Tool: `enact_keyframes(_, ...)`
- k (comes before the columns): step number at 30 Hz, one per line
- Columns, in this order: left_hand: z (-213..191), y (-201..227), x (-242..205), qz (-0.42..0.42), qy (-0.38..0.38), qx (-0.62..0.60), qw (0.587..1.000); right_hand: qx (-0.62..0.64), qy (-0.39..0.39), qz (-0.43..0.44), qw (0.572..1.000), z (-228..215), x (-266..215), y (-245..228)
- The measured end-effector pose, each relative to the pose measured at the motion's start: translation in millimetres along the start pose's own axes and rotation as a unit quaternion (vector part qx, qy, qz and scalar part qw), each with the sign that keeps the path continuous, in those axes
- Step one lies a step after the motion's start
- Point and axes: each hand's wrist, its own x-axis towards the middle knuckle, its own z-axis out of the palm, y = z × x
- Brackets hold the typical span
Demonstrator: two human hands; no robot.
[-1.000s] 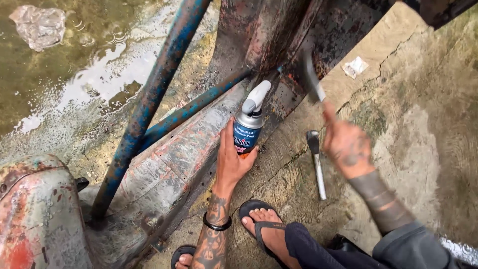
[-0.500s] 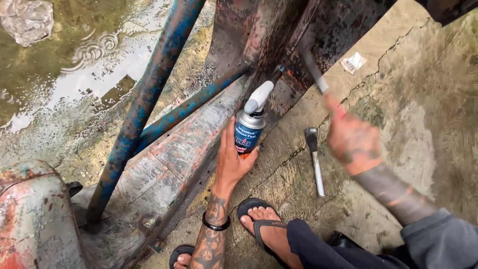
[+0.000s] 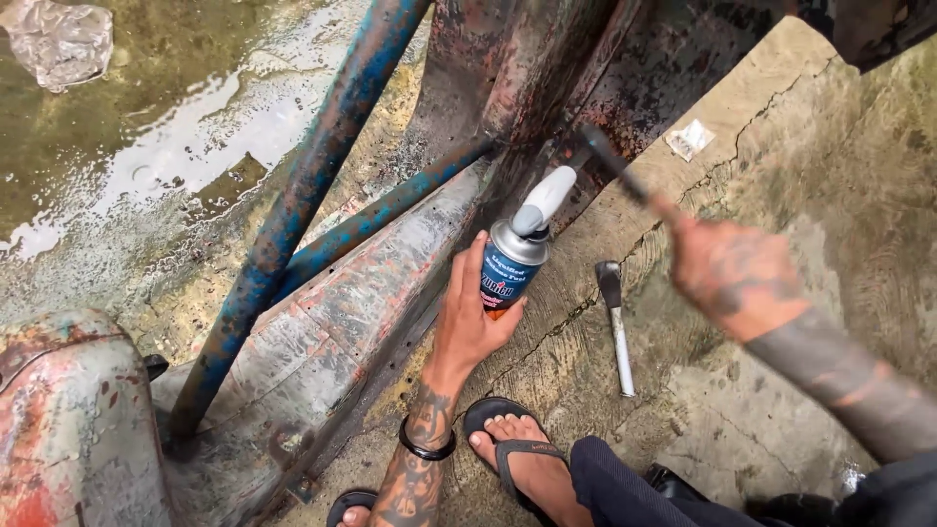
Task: Heating a motorcycle frame with a blowtorch and scraping it with a wire brush to remove old paint or rust.
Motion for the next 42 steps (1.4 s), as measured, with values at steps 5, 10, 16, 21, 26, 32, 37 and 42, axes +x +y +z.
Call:
enact_keyframes(5,-6.4,15.7,-4.1,0.007,0.018,0.004,1.000,-0.389,0.392,0.099,0.828,-12.8,-24.2,43.5)
enact_keyframes(10,-10.7,17.9,2.5,0.031,0.052,0.000,0.998,-0.198,0.434,-0.038,0.878,87.0,1.8,-17.5)
enact_keyframes(16,-23.7,36.7,8.8,-0.009,0.074,-0.087,0.993,0.172,0.005,-0.024,0.985,65.8,-20.5,-32.3)
enact_keyframes(21,-20.3,36.3,8.8,0.000,0.075,-0.076,0.994,0.199,0.015,-0.088,0.976,184.7,-32.7,-100.0)
enact_keyframes(26,-13.2,30.6,10.7,0.006,0.069,-0.067,0.995,0.224,0.024,-0.142,0.964,293.6,-48.1,-150.8)
enact_keyframes(32,-5.2,33.2,3.3,0.001,0.061,-0.057,0.997,0.320,0.290,-0.173,0.885,136.7,-35.7,-107.4)
enact_keyframes(37,5.5,25.8,0.5,0.017,0.066,-0.049,0.997,0.324,0.572,-0.216,0.722,4.1,-19.3,-80.7)
enact_keyframes(42,5.7,32.6,1.6,0.010,0.069,-0.038,0.997,0.239,0.595,-0.242,0.728,-38.0,-23.5,-75.0)
